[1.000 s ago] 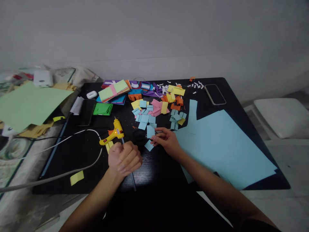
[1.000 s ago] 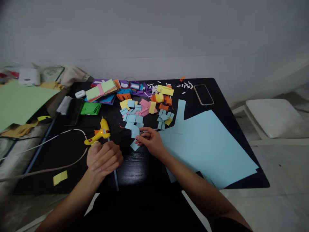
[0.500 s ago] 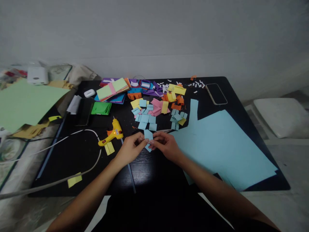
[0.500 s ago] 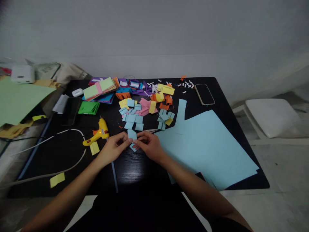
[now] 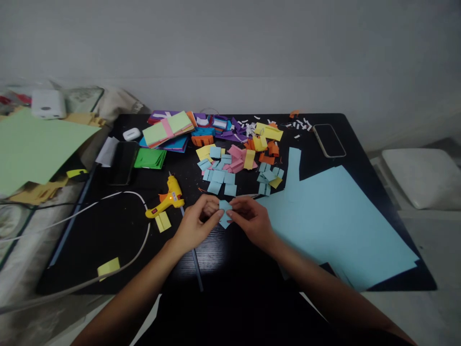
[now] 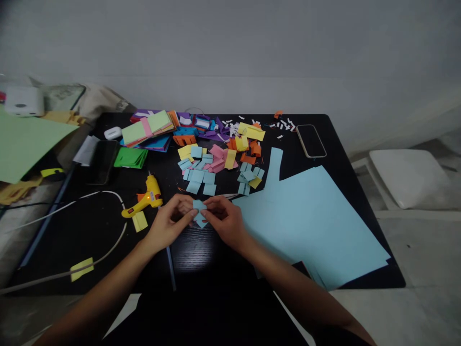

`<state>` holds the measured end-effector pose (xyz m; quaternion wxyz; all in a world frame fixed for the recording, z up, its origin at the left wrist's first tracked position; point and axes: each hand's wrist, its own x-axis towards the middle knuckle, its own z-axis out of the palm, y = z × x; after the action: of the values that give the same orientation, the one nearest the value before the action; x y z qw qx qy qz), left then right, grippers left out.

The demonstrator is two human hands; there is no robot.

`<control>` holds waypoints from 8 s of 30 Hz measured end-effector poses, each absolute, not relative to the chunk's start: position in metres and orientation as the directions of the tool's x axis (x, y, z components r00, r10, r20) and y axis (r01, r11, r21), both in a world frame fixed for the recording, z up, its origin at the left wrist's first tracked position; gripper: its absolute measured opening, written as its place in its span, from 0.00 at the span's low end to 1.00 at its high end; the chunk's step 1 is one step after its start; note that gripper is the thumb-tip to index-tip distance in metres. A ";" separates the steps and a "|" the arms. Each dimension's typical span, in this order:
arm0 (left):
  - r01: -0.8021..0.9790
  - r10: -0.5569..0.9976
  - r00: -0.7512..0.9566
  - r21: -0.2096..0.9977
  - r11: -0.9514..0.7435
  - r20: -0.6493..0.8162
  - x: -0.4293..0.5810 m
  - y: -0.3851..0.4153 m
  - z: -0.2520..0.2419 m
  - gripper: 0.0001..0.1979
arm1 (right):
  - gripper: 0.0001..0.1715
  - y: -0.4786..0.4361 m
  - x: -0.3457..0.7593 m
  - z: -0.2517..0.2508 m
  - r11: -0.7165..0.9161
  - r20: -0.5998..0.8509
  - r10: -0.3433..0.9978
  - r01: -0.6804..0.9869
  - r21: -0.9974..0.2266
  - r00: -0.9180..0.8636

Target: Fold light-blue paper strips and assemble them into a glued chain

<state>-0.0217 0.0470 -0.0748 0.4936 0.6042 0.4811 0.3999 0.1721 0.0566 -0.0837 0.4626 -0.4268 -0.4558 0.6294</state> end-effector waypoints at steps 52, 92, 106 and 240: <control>0.296 0.927 0.231 0.886 -0.357 0.296 -0.020 0.041 -0.066 0.11 | 0.16 0.058 0.177 -0.076 -0.209 -0.173 0.958 -0.143 -0.967 -0.227; 0.231 0.944 0.147 0.918 -0.322 0.294 -0.020 0.049 -0.056 0.08 | 0.05 0.056 0.178 -0.070 -0.009 0.011 0.982 -0.103 -0.995 -0.190; 0.019 0.991 -0.040 0.992 -0.124 0.124 -0.005 0.040 -0.068 0.13 | 0.26 0.052 0.173 -0.071 -0.175 -0.146 0.975 -0.178 -0.968 -0.165; 0.171 0.983 -0.031 0.970 -0.174 0.182 -0.006 0.038 -0.066 0.06 | 0.16 0.051 0.172 -0.073 -0.110 -0.096 0.989 -0.128 -0.986 -0.112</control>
<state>-0.0057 0.0381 -0.0661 0.3977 0.5714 0.5048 0.5104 0.1722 0.0508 -0.0728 0.4787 -0.4633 -0.4645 0.5835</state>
